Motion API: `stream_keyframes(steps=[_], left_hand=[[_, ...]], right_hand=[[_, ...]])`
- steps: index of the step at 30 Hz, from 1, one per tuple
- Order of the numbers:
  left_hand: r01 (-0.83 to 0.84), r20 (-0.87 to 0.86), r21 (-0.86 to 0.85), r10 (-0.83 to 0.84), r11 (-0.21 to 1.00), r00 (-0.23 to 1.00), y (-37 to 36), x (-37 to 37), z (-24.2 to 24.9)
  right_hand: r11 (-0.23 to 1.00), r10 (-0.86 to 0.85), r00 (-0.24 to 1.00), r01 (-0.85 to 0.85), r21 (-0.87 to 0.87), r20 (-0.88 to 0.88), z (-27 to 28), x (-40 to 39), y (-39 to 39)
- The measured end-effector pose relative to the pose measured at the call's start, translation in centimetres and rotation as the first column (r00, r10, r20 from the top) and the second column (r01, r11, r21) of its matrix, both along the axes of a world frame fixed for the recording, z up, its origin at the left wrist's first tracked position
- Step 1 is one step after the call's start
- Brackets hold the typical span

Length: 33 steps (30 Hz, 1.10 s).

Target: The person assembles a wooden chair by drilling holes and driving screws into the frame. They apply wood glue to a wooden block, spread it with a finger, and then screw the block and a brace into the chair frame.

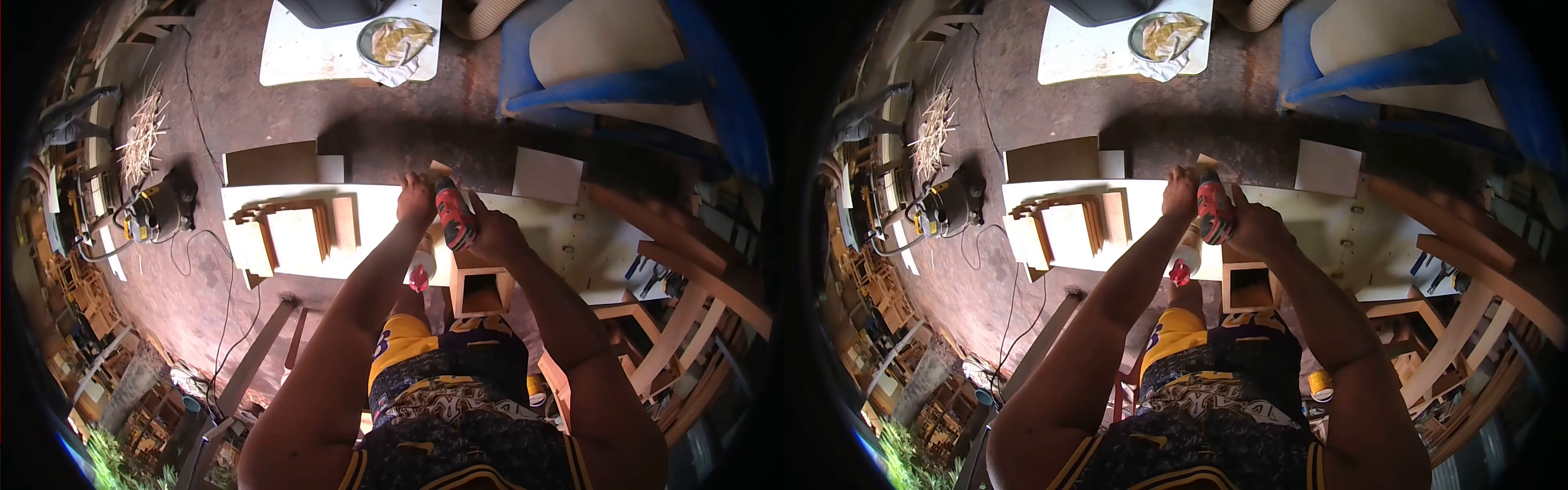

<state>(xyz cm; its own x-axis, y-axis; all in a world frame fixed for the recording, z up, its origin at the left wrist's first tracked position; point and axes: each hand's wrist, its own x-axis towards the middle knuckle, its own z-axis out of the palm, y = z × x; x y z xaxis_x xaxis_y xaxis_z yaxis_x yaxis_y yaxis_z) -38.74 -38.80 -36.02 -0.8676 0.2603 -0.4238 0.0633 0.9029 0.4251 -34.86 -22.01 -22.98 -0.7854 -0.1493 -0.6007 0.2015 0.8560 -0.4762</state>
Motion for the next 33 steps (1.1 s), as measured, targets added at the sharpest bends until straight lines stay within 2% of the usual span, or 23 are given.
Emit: stream_keyframes(steps=[9,12,15,17,18,20,22,24,25,27,28,30,31,33], left_hand=[[-0.073,0.075,-0.011,0.074,0.997,0.994,0.0,0.4,0.4],[-0.123,0.122,0.002,0.121,0.992,0.985,0.3,0.3,0.4],[-0.187,0.185,-0.007,0.185,0.982,0.965,0.5,-0.2,0.2],[-0.198,0.221,-0.011,0.196,0.98,0.955,0.5,-0.3,-0.1],[-0.211,0.178,0.008,0.206,0.977,0.962,0.3,-0.2,-0.9],[-0.242,0.199,0.024,0.232,0.97,0.952,-0.1,-0.1,-1.8],[-0.272,0.216,0.042,0.257,0.961,0.942,-0.5,-0.4,-2.4],[-0.193,0.228,0.073,0.172,0.978,0.958,-1.1,-0.8,-2.5],[-0.197,0.229,0.075,0.175,0.978,0.957,-1.3,-0.9,-2.5],[-0.206,0.386,0.033,0.177,0.978,0.905,-1.5,-1.7,-0.9],[-0.209,0.39,0.035,0.179,0.977,0.903,-1.5,-2.0,0.1],[0.002,0.216,-0.082,0.016,0.997,0.976,-1.7,-2.3,2.2],[0.0,0.219,-0.078,0.017,0.997,0.976,-1.7,-1.7,1.0],[0.055,-0.114,-0.059,-0.062,0.997,0.992,-1.5,0.0,-2.2]], right_hand=[[1.0,0.017,1.0,-0.017,-0.007,0.003,0.5,-0.9,-0.3],[0.993,-0.037,0.999,0.04,-0.11,0.028,0.4,-1.4,-0.2],[0.991,-0.042,0.989,0.06,-0.122,0.144,0.4,-2.1,-0.7],[0.997,-0.047,0.98,0.058,-0.052,0.195,0.5,-2.6,-1.0],[0.998,-0.037,0.979,0.048,-0.051,0.2,0.4,-2.6,-1.0],[0.982,-0.092,0.98,0.119,-0.149,0.178,0.4,-2.5,-0.7],[0.983,-0.095,0.975,0.123,-0.133,0.2,0.6,-2.7,-0.5],[0.984,-0.099,0.97,0.128,-0.121,0.22,0.3,-2.8,-0.1],[0.973,-0.114,0.964,0.157,-0.171,0.24,-0.2,-2.7,0.4],[0.959,-0.125,0.956,0.185,-0.215,0.265,-0.4,-2.7,0.6],[0.956,-0.134,0.95,0.199,-0.214,0.284,-0.3,-2.7,0.7],[0.955,-0.144,0.941,0.213,-0.207,0.306,-0.2,-2.7,0.8],[0.951,-0.139,0.945,0.21,-0.226,0.297,-0.3,-2.8,0.9],[0.948,-0.133,0.948,0.207,-0.242,0.29,-0.3,-2.8,0.9]])
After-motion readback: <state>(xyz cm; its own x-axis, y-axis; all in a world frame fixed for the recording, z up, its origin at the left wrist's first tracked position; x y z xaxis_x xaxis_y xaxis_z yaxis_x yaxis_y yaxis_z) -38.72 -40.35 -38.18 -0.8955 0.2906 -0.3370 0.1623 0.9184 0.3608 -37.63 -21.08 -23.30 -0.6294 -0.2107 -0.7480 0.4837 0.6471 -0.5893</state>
